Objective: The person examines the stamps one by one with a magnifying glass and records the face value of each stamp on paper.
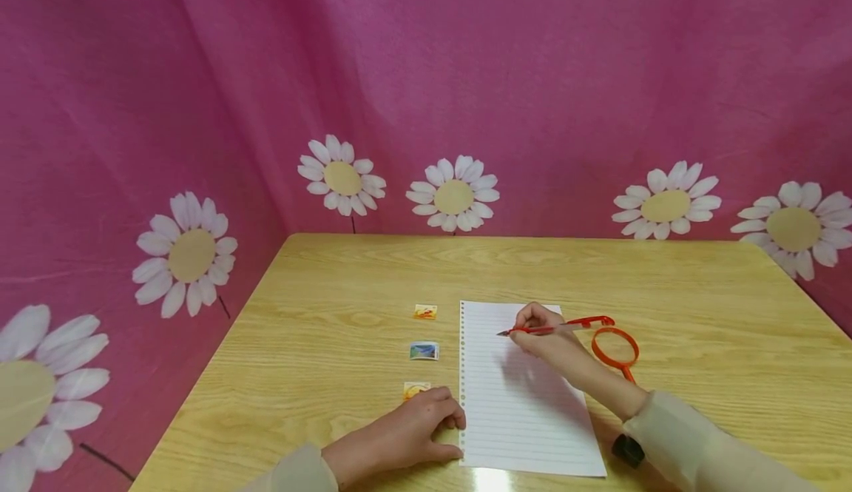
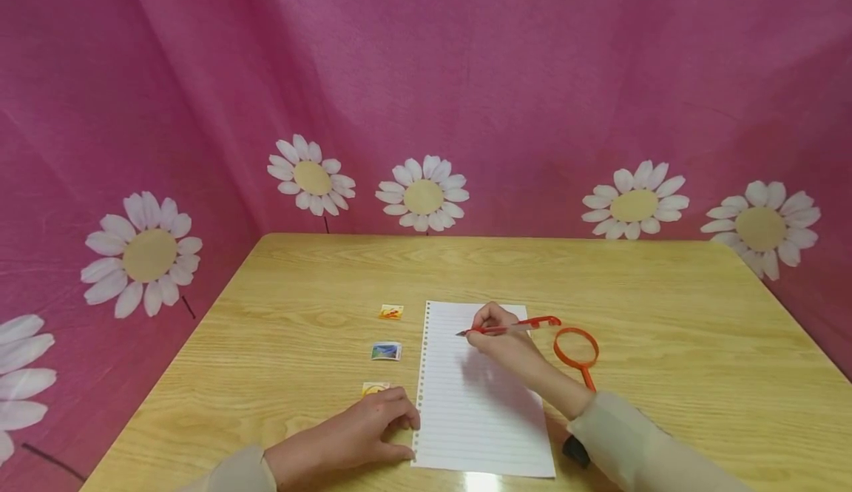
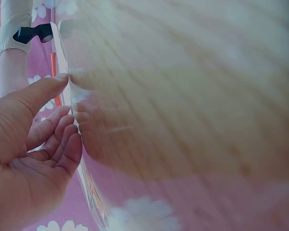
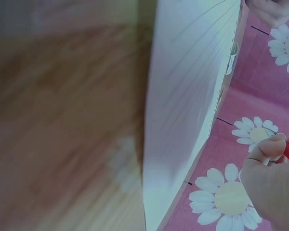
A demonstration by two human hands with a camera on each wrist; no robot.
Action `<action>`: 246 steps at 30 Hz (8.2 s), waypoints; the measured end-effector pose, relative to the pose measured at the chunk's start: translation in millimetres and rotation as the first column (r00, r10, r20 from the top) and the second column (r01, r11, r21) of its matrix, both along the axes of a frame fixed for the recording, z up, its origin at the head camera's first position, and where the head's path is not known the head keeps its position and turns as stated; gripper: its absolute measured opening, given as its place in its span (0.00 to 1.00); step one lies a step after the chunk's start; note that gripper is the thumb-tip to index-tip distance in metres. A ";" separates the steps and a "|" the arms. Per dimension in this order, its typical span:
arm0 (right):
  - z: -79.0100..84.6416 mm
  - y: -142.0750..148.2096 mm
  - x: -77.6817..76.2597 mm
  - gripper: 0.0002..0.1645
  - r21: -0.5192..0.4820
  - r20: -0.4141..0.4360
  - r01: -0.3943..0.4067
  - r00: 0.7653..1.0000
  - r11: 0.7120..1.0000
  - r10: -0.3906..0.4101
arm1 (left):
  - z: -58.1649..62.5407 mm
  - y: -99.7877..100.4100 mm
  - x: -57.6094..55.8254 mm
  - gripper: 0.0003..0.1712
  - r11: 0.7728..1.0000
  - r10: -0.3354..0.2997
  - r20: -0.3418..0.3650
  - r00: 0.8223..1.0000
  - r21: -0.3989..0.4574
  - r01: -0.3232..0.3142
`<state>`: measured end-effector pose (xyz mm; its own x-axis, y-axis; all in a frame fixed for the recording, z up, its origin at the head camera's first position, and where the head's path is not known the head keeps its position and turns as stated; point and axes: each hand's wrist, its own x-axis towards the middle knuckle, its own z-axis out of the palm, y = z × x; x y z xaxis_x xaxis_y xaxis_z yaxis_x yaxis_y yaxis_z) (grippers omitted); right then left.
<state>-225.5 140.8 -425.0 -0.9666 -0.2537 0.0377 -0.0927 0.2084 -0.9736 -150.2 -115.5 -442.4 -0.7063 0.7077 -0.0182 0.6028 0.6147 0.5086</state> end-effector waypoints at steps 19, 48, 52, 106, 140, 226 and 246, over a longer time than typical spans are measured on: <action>-12.0 -16.1 -10.1 0.11 0.104 -0.005 0.024 1.000 0.994 -0.023 | -0.3 -0.2 -0.7 0.13 1.000 0.001 0.026 1.000 0.000 -0.001; -31.2 -25.4 -14.2 0.07 0.145 0.052 -0.049 0.998 0.988 0.041 | 5.5 0.7 -2.0 0.13 1.000 -0.002 0.042 0.999 -0.019 0.002; -31.1 -25.5 -13.3 0.07 0.137 0.018 -0.064 0.998 0.989 0.062 | 5.1 0.9 -2.6 0.13 1.000 -0.004 0.041 0.999 -0.026 0.005; -27.6 -24.1 -12.9 0.09 0.171 0.046 -0.167 0.986 0.971 0.162 | 5.1 1.7 -1.2 0.14 0.998 0.008 0.053 0.999 -0.060 -0.005; -29.8 -22.9 -16.0 0.10 0.157 0.116 -0.033 0.993 0.987 0.014 | 3.8 1.1 1.5 0.14 0.999 0.012 0.032 0.999 -0.053 -0.010; -34.0 -6.8 -13.3 0.09 0.206 0.066 -0.086 0.995 0.975 0.073 | 1.4 3.4 0.6 0.14 0.998 0.014 0.059 0.998 -0.062 -0.010; -34.0 -7.1 -12.3 0.10 0.197 -0.007 -0.119 0.992 0.973 0.123 | 3.5 4.0 -1.1 0.14 0.998 0.020 0.057 0.998 -0.062 -0.016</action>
<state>-237.8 133.7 -459.0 -0.9277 -0.3733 -0.0062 -0.1473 0.3812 -0.9127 -151.3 -111.4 -438.9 -0.7155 0.6911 -0.1019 0.5623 0.6563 0.5031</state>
